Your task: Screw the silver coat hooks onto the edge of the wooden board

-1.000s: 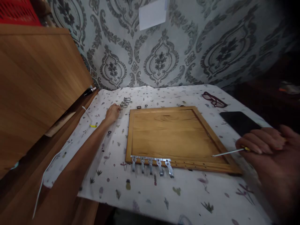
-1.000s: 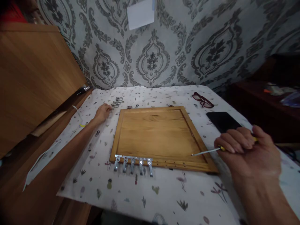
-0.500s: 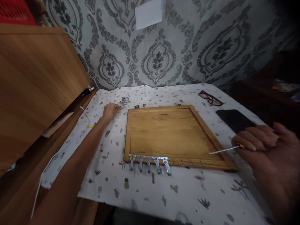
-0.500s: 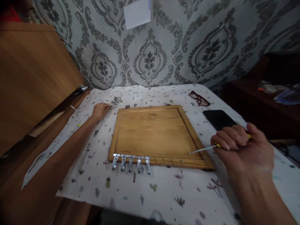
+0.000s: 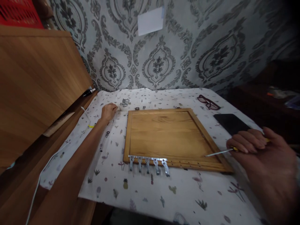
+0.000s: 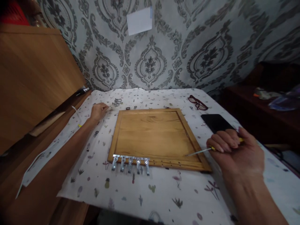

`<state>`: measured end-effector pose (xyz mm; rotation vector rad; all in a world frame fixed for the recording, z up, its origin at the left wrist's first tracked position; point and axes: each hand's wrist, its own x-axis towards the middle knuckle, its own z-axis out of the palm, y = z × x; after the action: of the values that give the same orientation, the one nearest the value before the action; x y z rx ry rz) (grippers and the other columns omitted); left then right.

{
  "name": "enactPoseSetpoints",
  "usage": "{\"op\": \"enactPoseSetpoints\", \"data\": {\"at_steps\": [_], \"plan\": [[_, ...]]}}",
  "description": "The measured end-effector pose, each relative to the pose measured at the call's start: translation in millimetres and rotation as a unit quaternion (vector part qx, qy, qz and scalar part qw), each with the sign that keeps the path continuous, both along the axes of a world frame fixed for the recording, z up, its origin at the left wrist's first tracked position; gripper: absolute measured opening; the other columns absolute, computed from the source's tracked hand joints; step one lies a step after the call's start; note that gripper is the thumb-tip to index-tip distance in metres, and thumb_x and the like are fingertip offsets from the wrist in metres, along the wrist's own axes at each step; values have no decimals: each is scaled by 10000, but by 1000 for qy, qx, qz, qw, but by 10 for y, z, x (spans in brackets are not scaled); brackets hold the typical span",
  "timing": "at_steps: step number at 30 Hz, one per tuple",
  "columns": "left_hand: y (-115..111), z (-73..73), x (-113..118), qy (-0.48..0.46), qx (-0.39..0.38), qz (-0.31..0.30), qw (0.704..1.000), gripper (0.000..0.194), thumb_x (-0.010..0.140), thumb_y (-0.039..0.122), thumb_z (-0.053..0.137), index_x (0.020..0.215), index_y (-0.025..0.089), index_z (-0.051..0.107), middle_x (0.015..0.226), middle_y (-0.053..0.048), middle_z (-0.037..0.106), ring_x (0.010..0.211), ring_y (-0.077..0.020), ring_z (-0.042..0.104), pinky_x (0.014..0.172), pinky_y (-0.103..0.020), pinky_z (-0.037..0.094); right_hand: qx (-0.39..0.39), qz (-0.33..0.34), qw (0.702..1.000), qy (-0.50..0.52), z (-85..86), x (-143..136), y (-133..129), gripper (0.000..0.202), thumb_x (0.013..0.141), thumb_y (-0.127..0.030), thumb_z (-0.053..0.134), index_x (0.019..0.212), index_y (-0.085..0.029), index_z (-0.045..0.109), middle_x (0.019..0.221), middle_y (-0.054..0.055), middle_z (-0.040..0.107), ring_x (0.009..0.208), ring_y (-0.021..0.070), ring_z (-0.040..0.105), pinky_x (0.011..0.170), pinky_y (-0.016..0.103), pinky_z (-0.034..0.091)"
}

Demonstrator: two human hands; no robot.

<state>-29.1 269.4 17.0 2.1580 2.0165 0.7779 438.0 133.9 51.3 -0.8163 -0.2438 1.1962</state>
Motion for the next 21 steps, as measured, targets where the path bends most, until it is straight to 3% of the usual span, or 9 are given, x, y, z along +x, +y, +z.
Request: {"op": "enactPoseSetpoints", "data": {"at_steps": [4,8,10,12,15,21], "plan": [[-46,41,62,-106,11,-34,994,365,970,377,622,1263,160,597,1260,-97,621,1078,-231,644,908,-436,571,55,34,998,-13,-80,37,-42,310,842,-184,403,595,-186,215,499,-68,143,391,36,154,345,155,232],[-244,110,278,-213,-12,-94,973,350,976,378,615,1244,152,599,1200,-91,640,1009,-205,661,856,-403,586,64,59,996,-12,-158,147,-3,457,992,-384,416,600,-185,292,494,-90,165,397,31,125,353,167,190],[-398,149,440,-257,-21,-125,958,325,982,388,605,1195,143,611,1116,-76,659,923,-178,668,793,-361,592,62,65,996,-17,-207,227,19,404,996,-478,498,772,-142,518,584,-71,397,454,21,291,414,151,296],[-566,192,624,-296,-26,-160,941,292,979,414,595,1060,135,623,964,-45,667,833,-152,666,718,-310,588,59,69,996,-27,-266,309,20,312,990,-442,527,1005,-141,611,864,21,611,672,65,542,595,202,504],[-816,250,899,-335,-39,-205,919,322,904,491,629,872,172,590,795,-9,653,751,-134,656,662,-247,582,63,66,994,-56,-356,405,-4,311,983,-417,542,1168,-178,613,1161,89,626,969,145,620,843,330,575],[-1150,311,1213,-345,-66,-246,903,321,846,487,680,809,175,615,750,-24,668,708,-135,650,656,-252,581,80,28,989,-124,-560,393,143,372,968,-431,564,1230,-169,594,1232,103,606,1064,187,616,910,397,570]]}}
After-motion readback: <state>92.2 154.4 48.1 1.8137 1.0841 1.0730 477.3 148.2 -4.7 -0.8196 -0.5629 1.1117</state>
